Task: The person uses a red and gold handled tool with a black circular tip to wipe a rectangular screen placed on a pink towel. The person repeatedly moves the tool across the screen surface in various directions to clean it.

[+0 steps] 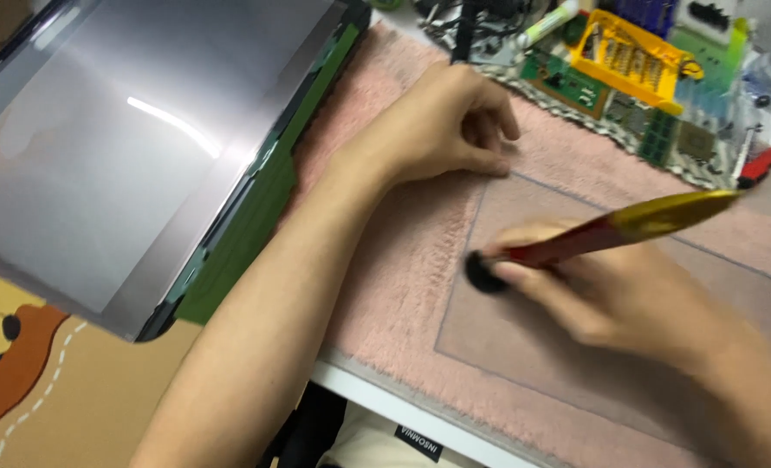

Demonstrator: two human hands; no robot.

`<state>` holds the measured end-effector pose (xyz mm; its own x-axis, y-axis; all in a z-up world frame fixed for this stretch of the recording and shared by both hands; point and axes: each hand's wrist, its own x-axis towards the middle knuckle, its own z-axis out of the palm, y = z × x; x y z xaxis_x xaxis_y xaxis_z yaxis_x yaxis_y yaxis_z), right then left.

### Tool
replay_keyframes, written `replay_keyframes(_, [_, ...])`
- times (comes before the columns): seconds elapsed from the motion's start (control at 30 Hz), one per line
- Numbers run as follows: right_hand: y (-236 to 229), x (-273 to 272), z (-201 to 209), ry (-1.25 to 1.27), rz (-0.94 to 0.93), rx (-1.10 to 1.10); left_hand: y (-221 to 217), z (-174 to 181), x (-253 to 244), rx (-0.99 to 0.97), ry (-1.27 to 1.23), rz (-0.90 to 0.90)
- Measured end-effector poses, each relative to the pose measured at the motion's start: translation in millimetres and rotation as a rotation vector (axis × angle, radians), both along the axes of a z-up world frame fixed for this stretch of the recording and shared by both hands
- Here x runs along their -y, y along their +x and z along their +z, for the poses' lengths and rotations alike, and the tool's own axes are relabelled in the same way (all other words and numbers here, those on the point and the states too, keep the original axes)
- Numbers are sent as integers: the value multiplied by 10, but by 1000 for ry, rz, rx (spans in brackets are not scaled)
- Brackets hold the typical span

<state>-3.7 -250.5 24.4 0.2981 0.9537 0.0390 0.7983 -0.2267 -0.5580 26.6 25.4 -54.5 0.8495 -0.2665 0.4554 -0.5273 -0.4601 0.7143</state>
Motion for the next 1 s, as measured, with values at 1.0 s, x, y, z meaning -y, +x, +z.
replay_keyframes(1.0, [772, -64, -3, -196, 149, -301, -328, 524, 29, -401, 252, 251])
